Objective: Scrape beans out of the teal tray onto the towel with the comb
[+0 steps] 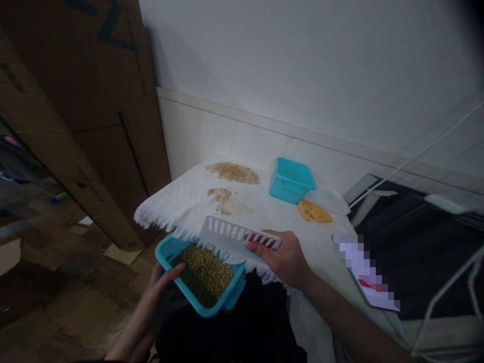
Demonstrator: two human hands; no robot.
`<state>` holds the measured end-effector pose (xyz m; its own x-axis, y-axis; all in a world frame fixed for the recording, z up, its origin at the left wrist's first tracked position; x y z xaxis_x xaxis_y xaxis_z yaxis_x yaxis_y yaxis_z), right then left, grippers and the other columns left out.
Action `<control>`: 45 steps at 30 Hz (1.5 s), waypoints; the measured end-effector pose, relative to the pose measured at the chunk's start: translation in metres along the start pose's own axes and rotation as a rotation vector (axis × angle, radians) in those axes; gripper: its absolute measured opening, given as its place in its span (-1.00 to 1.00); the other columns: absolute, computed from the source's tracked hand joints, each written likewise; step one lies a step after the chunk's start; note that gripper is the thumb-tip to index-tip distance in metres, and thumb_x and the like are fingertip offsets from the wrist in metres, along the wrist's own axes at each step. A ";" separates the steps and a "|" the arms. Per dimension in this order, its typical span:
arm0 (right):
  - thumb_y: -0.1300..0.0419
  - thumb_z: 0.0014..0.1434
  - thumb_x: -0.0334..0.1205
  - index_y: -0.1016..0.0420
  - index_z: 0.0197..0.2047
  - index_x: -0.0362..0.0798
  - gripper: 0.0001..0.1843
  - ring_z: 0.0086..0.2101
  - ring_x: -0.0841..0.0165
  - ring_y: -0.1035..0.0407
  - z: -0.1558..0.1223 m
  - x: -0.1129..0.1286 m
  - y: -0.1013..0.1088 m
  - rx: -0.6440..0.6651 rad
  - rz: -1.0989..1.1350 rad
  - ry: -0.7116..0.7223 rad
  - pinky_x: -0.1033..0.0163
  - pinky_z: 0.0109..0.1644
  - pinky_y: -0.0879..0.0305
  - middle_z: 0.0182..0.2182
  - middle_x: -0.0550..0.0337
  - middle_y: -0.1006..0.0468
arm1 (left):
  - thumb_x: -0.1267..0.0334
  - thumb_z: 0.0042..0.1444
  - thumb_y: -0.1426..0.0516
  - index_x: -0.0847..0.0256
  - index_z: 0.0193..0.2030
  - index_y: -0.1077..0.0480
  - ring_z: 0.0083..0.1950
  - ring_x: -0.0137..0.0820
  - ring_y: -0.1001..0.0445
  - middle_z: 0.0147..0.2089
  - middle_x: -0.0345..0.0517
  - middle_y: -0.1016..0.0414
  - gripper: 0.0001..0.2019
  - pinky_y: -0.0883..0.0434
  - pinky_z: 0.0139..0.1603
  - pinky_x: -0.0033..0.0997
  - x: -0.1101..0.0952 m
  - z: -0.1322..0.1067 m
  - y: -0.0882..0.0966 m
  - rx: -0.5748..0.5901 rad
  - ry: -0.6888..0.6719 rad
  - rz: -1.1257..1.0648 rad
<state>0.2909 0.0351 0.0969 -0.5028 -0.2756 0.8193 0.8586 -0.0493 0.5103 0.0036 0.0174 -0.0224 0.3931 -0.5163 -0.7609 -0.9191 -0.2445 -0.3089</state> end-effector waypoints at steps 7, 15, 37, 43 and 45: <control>-0.42 0.28 0.23 -0.84 -0.28 -0.02 -0.54 -0.51 0.25 -0.47 0.017 -0.017 0.018 -0.241 -0.090 0.006 0.23 -0.43 -0.36 -0.53 0.13 -0.67 | 0.11 0.09 -0.55 -0.10 0.42 -0.34 0.14 0.14 -0.79 0.24 0.11 -0.69 -0.20 -0.77 0.11 0.21 -0.005 -0.001 -0.007 -0.065 0.044 0.001; -0.43 0.26 0.27 -0.86 -0.26 -0.07 -0.48 -0.45 0.20 -0.52 0.040 -0.046 0.030 -0.257 -0.123 -0.007 0.20 -0.37 -0.38 -0.47 0.07 -0.73 | 0.10 0.03 -0.58 -0.12 0.46 -0.34 0.06 0.13 -0.82 0.20 0.09 -0.71 -0.12 -0.78 0.07 0.22 -0.001 0.006 -0.003 -0.051 0.038 -0.017; -0.55 0.14 0.30 -0.89 -0.17 -0.03 -0.47 -0.29 0.06 -0.72 0.069 -0.056 0.033 -0.068 -0.008 0.037 0.12 -0.24 -0.57 -0.28 0.02 -0.85 | 0.10 0.09 -0.55 -0.13 0.41 -0.35 0.08 0.07 -0.80 0.22 0.04 -0.68 -0.21 -0.78 0.11 0.16 -0.003 0.004 -0.002 -0.052 0.050 -0.021; -0.54 0.17 0.23 -0.89 -0.20 -0.03 -0.54 -0.32 0.09 -0.70 0.065 -0.050 0.028 -0.014 0.008 0.035 0.14 -0.27 -0.53 -0.33 0.03 -0.83 | 0.14 0.16 -0.50 -0.12 0.42 -0.34 0.00 0.04 -0.80 0.13 0.04 -0.70 -0.26 -0.78 0.06 0.16 -0.005 0.000 -0.007 -0.071 0.049 -0.015; -0.53 0.18 0.19 -0.90 -0.18 -0.03 -0.57 -0.34 0.12 -0.68 0.063 -0.047 0.027 -0.007 0.003 0.029 0.17 -0.29 -0.50 -0.33 0.05 -0.83 | 0.14 0.17 -0.49 -0.13 0.43 -0.34 0.01 0.03 -0.80 0.16 0.05 -0.69 -0.27 -0.78 0.05 0.16 -0.006 0.000 -0.007 -0.080 0.050 -0.007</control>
<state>0.3313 0.1075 0.0883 -0.4974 -0.3037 0.8126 0.8606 -0.0552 0.5062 0.0078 0.0222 -0.0157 0.4026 -0.5540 -0.7287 -0.9119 -0.3126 -0.2661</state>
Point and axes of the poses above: each hand's wrist, its own z-axis towards the middle knuckle, its own y-axis out of the back of the hand, x = y × z, the point moved 2 cm from there along z, towards the middle knuckle
